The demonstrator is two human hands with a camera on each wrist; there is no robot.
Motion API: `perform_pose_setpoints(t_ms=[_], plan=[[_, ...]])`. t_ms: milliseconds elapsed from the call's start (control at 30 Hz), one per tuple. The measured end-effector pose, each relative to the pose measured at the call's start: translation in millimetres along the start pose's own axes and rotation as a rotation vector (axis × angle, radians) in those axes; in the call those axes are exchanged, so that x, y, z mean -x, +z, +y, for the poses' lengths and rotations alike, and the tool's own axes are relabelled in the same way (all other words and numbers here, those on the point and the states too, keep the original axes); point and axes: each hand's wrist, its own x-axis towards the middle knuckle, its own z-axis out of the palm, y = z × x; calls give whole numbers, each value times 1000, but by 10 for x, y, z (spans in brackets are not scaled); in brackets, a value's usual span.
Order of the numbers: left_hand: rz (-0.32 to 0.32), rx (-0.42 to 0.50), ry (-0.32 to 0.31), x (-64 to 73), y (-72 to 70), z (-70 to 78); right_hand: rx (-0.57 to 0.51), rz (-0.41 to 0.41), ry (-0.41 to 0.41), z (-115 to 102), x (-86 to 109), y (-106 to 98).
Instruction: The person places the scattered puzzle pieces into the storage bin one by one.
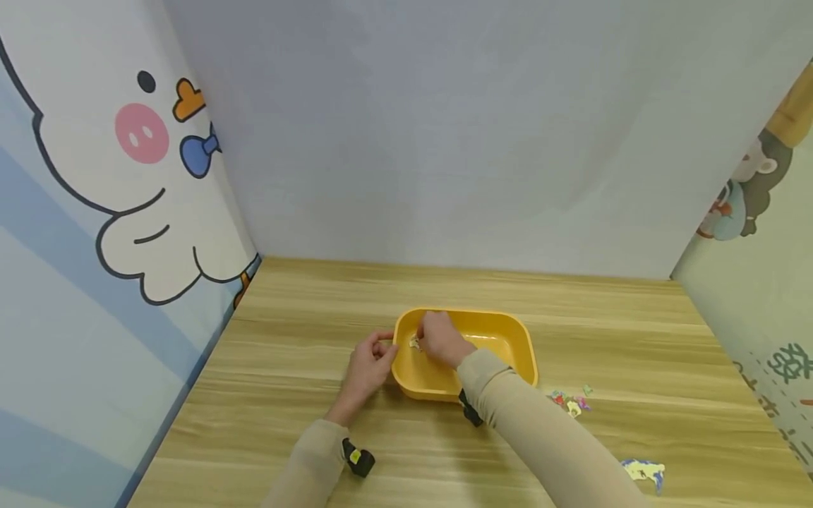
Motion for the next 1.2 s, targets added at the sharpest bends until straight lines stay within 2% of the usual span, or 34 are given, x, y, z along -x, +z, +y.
perform_pose_setpoints(t_ms=[233, 633, 833, 1200], plan=[[7, 1, -1, 3, 0, -11, -16, 8, -6, -3, 33, -33], [14, 23, 4, 17, 9, 13, -23, -58, -1, -9, 123, -208], [9, 5, -5, 12, 33, 33, -30, -88, 7, 2, 198, -298], [24, -22, -35, 20, 42, 15, -49, 11, -79, 136, 364, -561]])
